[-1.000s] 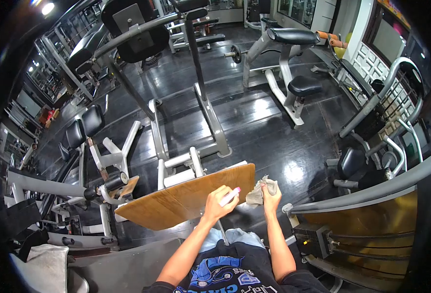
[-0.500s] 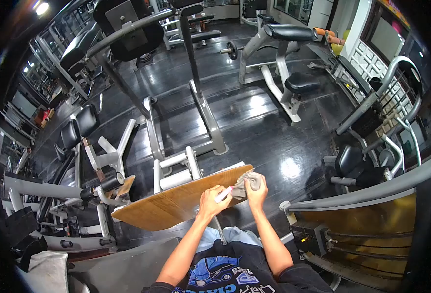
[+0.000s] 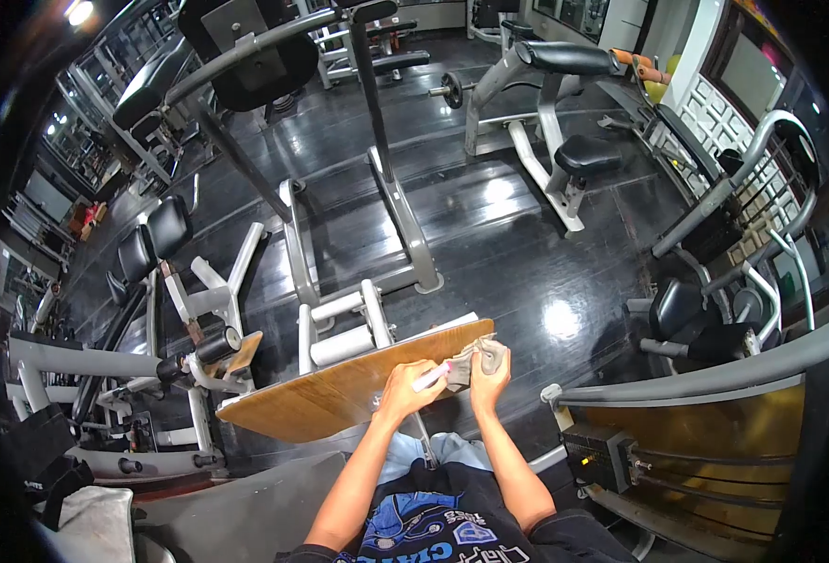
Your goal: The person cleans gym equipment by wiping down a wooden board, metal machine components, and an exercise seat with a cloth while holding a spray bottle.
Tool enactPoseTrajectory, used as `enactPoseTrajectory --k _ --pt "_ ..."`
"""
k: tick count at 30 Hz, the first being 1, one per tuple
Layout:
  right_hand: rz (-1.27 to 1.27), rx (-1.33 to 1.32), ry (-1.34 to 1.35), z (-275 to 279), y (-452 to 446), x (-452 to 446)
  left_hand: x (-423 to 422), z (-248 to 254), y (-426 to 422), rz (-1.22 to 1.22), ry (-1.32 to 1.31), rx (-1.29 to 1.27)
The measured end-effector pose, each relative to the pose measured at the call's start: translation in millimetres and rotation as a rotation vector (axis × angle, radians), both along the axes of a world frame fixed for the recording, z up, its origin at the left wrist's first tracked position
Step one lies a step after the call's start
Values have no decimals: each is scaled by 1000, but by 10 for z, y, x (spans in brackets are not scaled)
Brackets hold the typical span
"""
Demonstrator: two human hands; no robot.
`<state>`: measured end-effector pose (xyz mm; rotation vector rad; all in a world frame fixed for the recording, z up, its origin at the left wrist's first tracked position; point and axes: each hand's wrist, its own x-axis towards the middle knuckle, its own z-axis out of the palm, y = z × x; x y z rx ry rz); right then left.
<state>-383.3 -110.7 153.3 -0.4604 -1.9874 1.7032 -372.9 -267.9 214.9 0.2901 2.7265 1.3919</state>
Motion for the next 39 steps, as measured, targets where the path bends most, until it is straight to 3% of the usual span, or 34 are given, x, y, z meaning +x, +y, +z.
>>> enactPoseTrajectory --k 3,5,10,12,14,17,20,25,30,32,39 --pt "82 196 -103 -243 31 139 11 -37 -14 -2 12 18" --pt "77 134 -111 -345 56 181 6 -33 -16 -2 21 33" --pt "36 62 -59 88 -15 41 25 -1 -20 17 13 -2" --pt "92 106 91 284 -94 -16 29 7 -23 27 6 4" --pt "62 75 103 162 -139 23 45 16 -32 38 2 11" --pt "110 16 -122 -266 -113 215 98 54 -96 62 -36 -15" --pt "109 -38 -180 -329 -71 255 187 136 -235 164 -95 -16" --pt "122 -2 7 203 -230 89 344 190 -481 237 -85 28" --pt "227 106 28 -155 -231 242 404 85 -556 252 -53 41" --pt "221 6 -133 -421 -202 288 393 102 -542 280 -91 51" --pt "183 89 28 189 -288 112 351 59 -513 342 -47 55"
